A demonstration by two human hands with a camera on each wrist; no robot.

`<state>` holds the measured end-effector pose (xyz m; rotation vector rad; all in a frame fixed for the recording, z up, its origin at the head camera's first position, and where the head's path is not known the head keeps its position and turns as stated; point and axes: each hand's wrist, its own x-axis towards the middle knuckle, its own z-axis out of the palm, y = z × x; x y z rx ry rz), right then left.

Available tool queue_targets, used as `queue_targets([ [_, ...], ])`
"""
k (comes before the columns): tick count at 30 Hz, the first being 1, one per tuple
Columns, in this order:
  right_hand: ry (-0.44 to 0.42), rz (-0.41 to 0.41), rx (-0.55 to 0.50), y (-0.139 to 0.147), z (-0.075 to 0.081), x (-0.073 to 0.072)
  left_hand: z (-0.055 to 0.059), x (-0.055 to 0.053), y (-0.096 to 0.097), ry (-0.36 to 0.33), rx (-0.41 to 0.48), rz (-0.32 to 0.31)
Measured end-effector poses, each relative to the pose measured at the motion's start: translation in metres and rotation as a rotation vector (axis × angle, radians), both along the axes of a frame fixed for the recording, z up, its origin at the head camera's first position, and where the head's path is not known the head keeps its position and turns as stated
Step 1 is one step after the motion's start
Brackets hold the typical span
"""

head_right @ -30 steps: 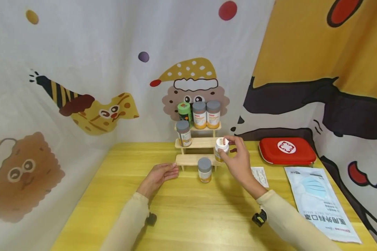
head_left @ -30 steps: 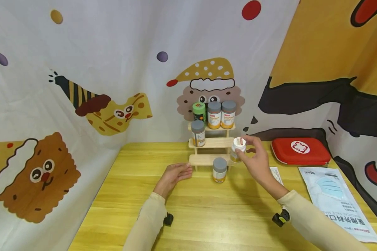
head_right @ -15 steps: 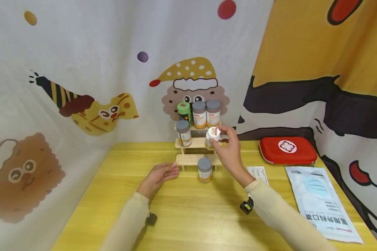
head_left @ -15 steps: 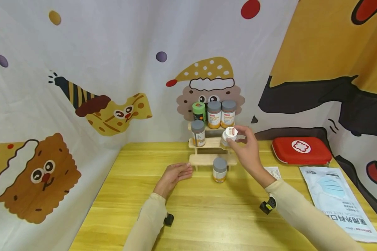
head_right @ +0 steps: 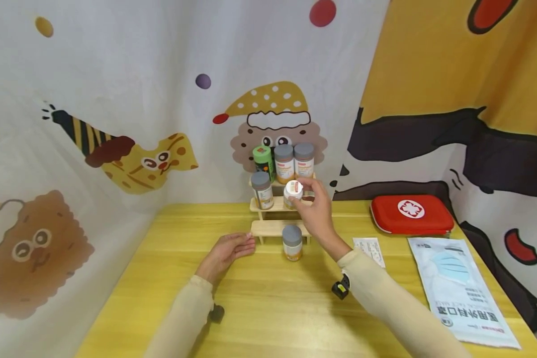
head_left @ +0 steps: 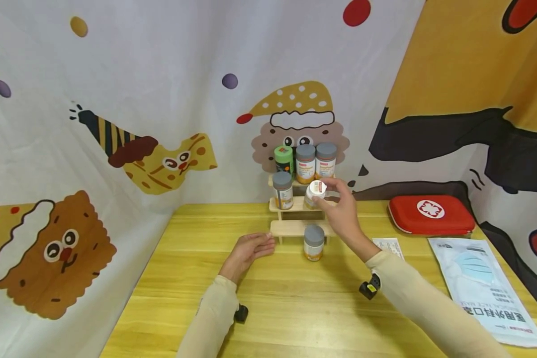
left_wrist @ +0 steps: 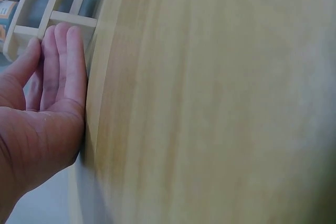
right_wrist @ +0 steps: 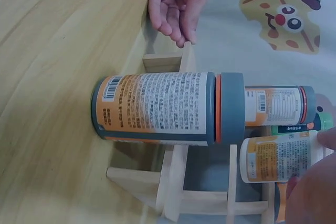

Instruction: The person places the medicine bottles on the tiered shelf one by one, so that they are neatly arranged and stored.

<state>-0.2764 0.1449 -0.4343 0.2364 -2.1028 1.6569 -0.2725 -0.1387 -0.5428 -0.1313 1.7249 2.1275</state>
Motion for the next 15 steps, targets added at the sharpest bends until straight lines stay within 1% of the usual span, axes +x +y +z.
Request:
queue_targets([
  [2,-0.008,0.011,0.008,-0.002,0.000,-0.002,0.000,0.000,0.000,-0.001,-0.001,0.000],
  [7,0.007,0.036,-0.007,-0.008,-0.002,-0.008,0.001,0.001,0.001,0.001,-0.011,0.004],
  [15,0.004,0.034,0.026,-0.015,-0.001,-0.016,0.002,0.000,0.003,-0.014,0.004,0.026],
])
